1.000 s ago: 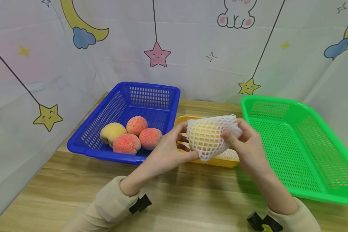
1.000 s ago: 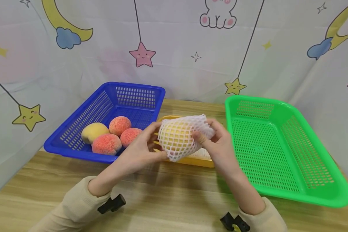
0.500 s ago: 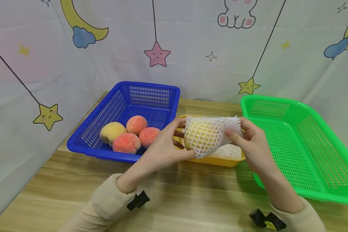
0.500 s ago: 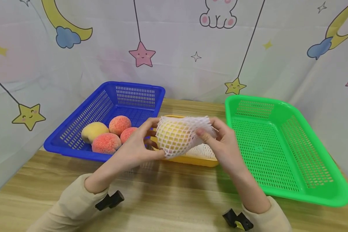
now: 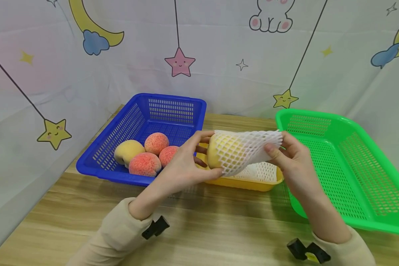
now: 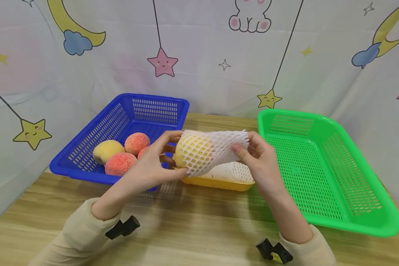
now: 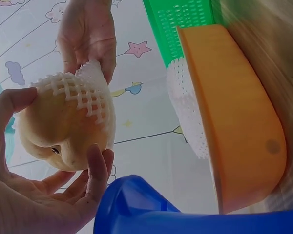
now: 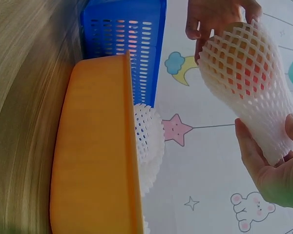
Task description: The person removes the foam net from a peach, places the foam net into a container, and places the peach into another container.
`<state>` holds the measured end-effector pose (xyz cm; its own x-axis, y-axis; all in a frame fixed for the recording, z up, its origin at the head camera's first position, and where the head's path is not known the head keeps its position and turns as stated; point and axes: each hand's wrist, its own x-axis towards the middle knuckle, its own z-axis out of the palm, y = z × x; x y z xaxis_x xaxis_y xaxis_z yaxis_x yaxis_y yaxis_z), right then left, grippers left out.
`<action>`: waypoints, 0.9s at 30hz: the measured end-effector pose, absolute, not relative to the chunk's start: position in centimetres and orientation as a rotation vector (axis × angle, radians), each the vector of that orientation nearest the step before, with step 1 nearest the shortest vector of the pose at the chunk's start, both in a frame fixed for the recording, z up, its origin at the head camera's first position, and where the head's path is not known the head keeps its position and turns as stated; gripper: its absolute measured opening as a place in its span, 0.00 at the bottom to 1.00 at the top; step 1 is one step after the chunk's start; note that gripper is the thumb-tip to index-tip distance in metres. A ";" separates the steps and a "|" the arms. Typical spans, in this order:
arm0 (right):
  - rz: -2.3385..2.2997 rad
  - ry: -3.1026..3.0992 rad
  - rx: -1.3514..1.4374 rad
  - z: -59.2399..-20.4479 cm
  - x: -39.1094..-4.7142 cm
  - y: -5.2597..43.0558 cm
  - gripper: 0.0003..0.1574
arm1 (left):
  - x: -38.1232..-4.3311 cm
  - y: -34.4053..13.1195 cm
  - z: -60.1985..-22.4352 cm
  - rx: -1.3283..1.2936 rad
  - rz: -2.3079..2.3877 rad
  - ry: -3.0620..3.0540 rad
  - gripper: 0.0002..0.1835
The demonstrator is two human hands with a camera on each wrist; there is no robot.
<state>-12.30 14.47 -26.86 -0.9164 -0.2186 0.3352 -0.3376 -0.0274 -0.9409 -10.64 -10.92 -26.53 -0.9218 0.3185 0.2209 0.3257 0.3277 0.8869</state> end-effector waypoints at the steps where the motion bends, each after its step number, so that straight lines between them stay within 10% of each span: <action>1: 2.109 -2.130 0.595 -26.8 -12.3 14.5 0.14 | -10.6 -11.0 -26.5 -0.616 -1.710 -2.550 0.42; 27: 2.061 -1.929 0.442 -26.3 -13.8 14.4 0.06 | -10.3 -16.0 -22.6 -0.383 -1.480 -2.525 0.43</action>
<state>-13.85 14.44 -26.28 -0.9131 -0.0028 0.4077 -0.4066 -0.0668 -0.9112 -10.29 -15.97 -22.63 -0.9487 0.1257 0.2903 0.3147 0.4683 0.8256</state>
